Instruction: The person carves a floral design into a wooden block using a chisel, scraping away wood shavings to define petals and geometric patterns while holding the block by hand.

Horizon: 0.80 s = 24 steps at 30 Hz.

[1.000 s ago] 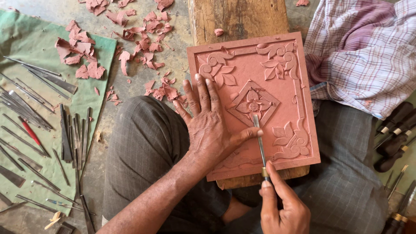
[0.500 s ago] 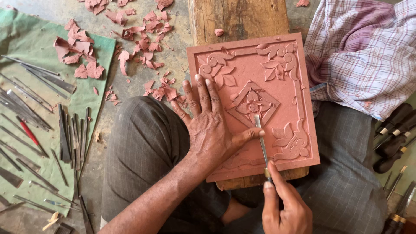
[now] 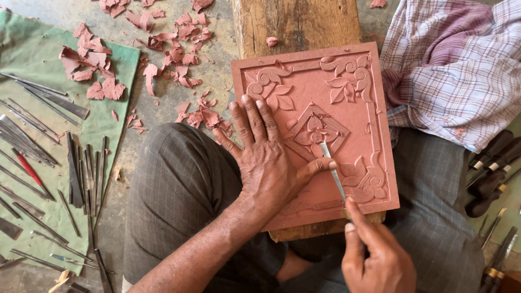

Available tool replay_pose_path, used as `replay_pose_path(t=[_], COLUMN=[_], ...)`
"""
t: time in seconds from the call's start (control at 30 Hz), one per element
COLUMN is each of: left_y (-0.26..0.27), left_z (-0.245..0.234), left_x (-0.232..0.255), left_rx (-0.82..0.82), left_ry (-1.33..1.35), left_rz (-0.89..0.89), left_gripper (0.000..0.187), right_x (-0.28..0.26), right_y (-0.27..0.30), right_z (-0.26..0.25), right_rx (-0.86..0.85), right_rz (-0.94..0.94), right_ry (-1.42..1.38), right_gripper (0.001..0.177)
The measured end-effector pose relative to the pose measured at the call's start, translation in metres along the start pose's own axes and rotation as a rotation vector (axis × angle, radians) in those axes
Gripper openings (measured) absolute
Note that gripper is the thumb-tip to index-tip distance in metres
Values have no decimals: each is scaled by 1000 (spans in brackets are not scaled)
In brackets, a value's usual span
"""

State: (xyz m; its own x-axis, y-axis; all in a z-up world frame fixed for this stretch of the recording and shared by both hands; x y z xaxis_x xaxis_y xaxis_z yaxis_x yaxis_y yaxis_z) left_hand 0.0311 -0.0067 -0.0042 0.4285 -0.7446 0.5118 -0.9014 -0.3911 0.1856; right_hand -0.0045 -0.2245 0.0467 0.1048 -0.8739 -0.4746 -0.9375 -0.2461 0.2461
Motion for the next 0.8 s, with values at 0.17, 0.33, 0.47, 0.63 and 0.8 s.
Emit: replay_pose_path(t=[0.17,0.33,0.47,0.63,0.8], left_y=[1,12,52,86,88], left_z=[3,-9,-22,-24,8], left_x=[0,-17,-47,-55,-24], left_rx=[-15,55,129,-26,-45], left_ry=[-32,104,168,437,1030], left_rz=[20,168,198,150,28], left_gripper=[159,153,135,126,113], right_x=[9,44,66,68,54], right_y=[-33,-52,-67,-90,-89], right_z=[-39,-83,-73,-46,-37], right_rx=[-129,-105,46,62,37], right_rz=[-164,-87,7,103,106], right_ry=[80,-212,-500,-714,-705], right_gripper=[41,46,28,16,20])
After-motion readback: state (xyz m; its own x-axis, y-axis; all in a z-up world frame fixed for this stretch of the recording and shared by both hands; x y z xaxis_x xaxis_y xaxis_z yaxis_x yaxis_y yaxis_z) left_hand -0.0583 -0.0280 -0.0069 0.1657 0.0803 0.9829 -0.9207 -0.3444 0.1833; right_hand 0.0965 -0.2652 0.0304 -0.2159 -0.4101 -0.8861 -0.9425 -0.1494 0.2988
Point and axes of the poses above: each hand's wrist, its own y-axis away from the middle knuckle, its own z-axis out of the palm, x = y × z, the point moved 2 cm from there along -y, towards the middle knuckle, and after that the axes turned 9 degrees about -x, right-handed, at the moved point
